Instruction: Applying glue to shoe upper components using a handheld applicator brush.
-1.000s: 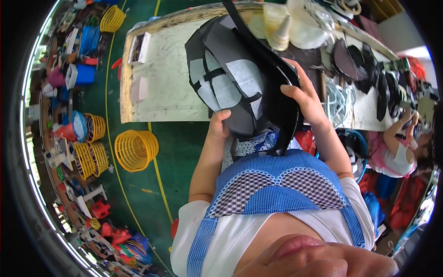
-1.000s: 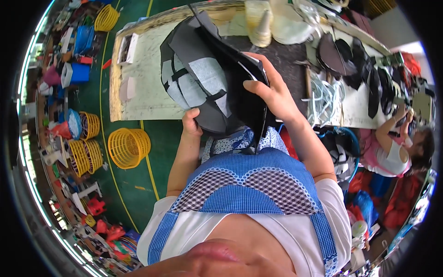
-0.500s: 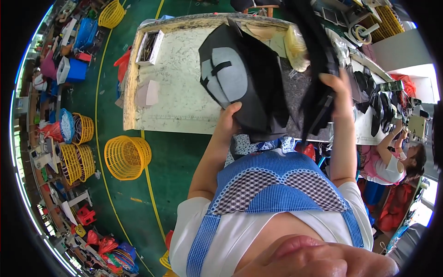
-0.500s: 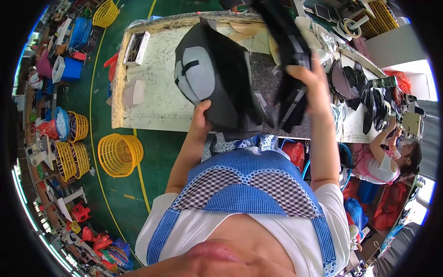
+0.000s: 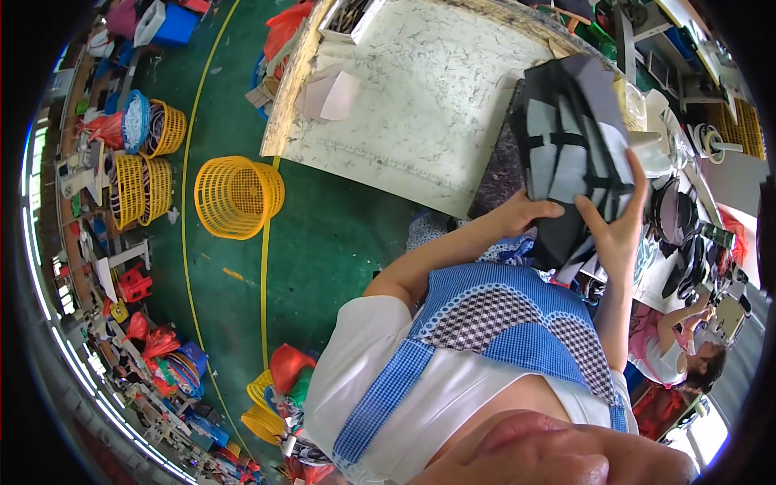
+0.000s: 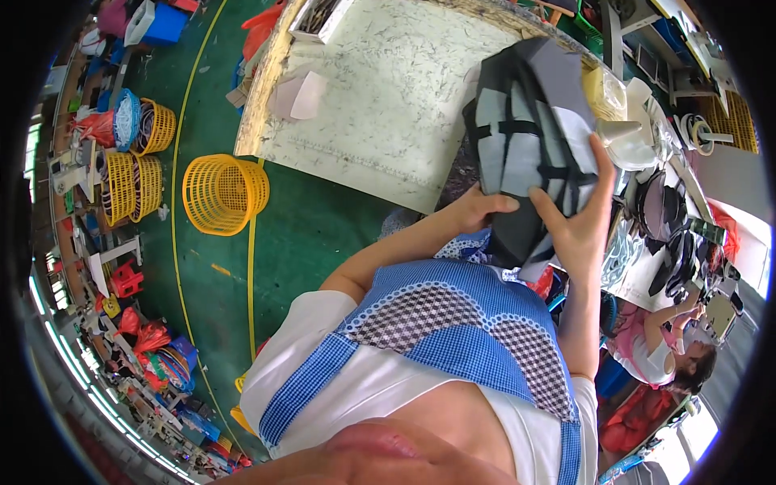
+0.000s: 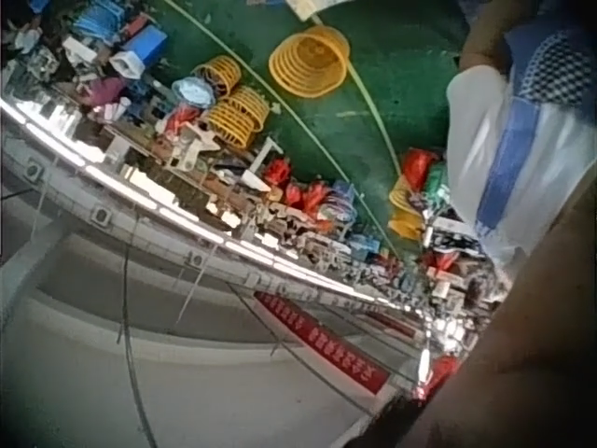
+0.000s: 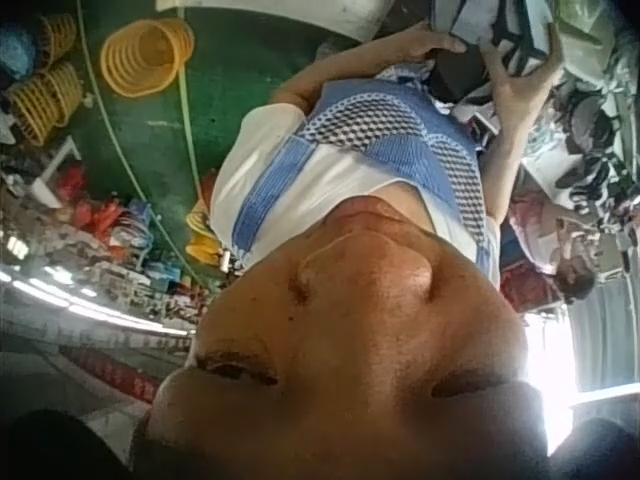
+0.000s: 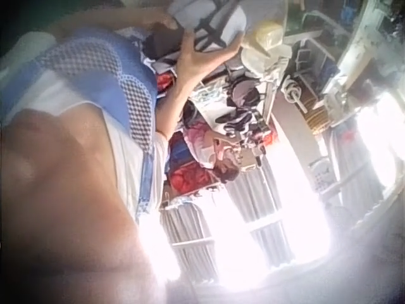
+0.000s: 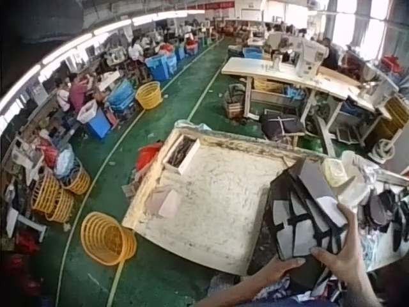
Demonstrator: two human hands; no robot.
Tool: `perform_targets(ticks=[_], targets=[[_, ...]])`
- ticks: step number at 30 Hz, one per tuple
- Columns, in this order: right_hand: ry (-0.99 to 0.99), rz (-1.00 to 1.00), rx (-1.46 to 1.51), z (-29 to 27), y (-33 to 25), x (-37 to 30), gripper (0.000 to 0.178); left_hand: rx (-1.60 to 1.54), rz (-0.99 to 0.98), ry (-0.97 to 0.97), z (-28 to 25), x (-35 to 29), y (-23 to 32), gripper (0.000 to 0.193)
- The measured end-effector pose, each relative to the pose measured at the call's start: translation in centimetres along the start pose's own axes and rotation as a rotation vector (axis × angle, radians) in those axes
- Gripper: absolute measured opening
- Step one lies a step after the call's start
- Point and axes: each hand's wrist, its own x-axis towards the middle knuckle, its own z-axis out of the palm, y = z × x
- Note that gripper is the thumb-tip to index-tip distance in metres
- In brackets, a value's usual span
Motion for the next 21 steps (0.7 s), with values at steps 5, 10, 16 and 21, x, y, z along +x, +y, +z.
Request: perform_targets(ticks=[5,10,16,21], targets=[[0.054,-0.069,-0.375,2.3,5.1,2.1,0.084,0.121,-0.135,0.289,-3.0,2.2,-0.8,0.047],[0.074,0.134,-0.472,9.0,15.0,3.4,0.102,0.706,0.352,0.669,-11.0,0.2,-0.9,0.048],[0.114,0.104,-0.417,9.0,14.2,2.8,0.105,1.237,0.504,0.445,-4.7,8.5,3.0,0.051],[-0.022,-0.015,-0.219,4.1,16.8,2.2,0.095,1.69,0.59,0.552,-6.3,11.0,1.5,0.065]])
